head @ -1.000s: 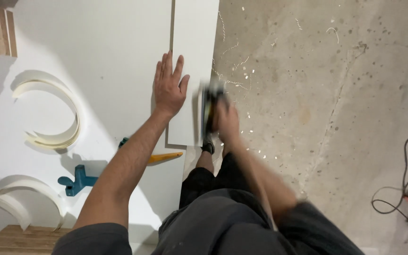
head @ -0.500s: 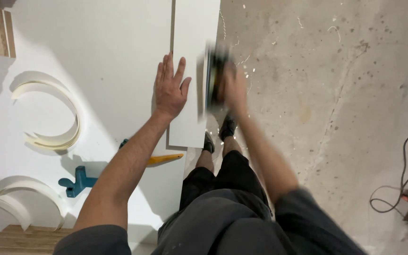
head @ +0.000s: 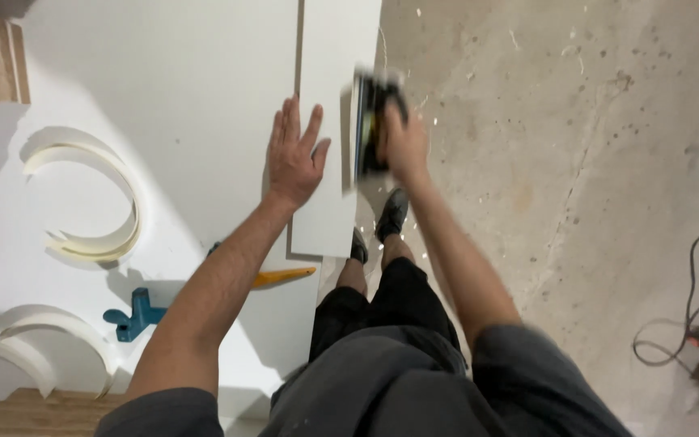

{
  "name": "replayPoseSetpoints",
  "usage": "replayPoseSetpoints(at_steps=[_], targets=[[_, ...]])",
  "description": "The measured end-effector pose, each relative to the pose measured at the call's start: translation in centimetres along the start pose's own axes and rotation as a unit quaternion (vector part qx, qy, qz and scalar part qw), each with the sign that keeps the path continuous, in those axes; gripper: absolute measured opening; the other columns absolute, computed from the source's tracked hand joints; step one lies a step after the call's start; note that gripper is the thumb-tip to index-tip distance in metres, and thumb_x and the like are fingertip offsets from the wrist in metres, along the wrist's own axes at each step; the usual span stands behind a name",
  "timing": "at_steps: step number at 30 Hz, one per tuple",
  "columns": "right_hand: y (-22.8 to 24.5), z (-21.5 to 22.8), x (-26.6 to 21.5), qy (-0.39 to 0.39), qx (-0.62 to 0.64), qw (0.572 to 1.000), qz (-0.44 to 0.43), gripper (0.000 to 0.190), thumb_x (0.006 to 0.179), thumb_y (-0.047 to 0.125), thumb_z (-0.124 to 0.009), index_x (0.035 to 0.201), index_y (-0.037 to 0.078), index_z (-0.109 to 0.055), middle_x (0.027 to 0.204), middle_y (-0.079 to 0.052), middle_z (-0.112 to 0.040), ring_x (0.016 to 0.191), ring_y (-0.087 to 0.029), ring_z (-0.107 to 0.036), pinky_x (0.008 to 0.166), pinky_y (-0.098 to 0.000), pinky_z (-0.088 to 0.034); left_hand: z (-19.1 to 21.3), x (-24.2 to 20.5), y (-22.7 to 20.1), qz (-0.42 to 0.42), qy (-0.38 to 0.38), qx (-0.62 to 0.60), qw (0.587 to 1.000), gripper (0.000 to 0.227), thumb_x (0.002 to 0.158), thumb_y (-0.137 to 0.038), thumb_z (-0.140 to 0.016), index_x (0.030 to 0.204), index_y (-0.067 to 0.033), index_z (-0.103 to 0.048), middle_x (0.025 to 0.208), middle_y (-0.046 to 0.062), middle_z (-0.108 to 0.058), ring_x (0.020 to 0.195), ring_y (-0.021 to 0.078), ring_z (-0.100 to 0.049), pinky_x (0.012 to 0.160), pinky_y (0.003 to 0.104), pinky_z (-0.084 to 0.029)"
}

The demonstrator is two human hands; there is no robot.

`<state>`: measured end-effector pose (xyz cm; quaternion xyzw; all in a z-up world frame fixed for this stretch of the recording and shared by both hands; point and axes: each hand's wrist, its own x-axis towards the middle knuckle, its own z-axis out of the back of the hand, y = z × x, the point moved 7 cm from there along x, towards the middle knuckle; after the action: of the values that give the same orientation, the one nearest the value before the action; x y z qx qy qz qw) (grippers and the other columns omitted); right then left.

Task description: The person applies a white edge band to a wooden board, uses a household iron to heat and adhere the band, and then trims the excess material with a utility knife. They also use a small blue tool to press the edge and a black block to smooth the surface.

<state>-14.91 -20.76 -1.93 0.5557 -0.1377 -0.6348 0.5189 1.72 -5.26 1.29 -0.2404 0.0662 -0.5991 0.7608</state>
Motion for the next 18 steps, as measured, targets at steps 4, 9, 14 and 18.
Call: replayPoseSetpoints(at_steps=[4,9,14,18], targets=[[2.2,-0.2,5.4,-0.014,-0.003,0.996,0.085,0.036,0.098,0.042,-0.051,0.081,0.013,-0.061,0.060,0.000,-0.055,0.048,-0.013,-0.053,0.042,-0.0321,-0.043,-0.4,-0.3,-0.1,0.006,0.039,-0.003,0.999,0.054,0.112,-0.029,-0.058,0.160,-0.0119,-0.041,0.165,0.027,-0.027,0.156,0.0401,-0.025,0.131,0.053,-0.022],[6.1,-0.3,5.8,0.014,0.168,0.980,0.101,0.022,0.102,0.030,-0.056,0.092,0.010,-0.055,0.057,0.004,-0.046,0.042,-0.009,-0.042,0.034,-0.0288,-0.039,-0.2,-0.4,-0.2,0.002,0.021,-0.003,1.000,0.054,0.110,-0.026,-0.063,0.158,-0.0120,-0.043,0.164,0.027,-0.029,0.155,0.0410,-0.029,0.131,0.053,-0.025],[5.2,-0.1,2.5,0.047,0.012,0.999,0.024,0.035,0.103,0.039,-0.042,0.111,0.012,-0.062,0.087,0.001,-0.068,0.068,-0.010,-0.066,0.057,-0.0225,-0.061,-0.8,-0.2,0.0,0.015,0.043,-0.004,0.999,0.055,0.112,-0.032,-0.057,0.161,-0.0138,-0.038,0.166,0.027,-0.024,0.157,0.0403,-0.024,0.132,0.051,-0.020],[7.8,-0.4,8.9,0.034,0.073,0.991,0.107,0.029,0.101,0.037,-0.057,0.108,0.009,-0.062,0.061,0.005,-0.052,0.044,-0.006,-0.048,0.036,-0.0245,-0.046,-0.2,-0.2,-0.2,0.001,0.008,-0.014,1.000,0.051,0.110,-0.024,-0.063,0.156,-0.0100,-0.048,0.164,0.027,-0.029,0.154,0.0417,-0.030,0.130,0.054,-0.026]])
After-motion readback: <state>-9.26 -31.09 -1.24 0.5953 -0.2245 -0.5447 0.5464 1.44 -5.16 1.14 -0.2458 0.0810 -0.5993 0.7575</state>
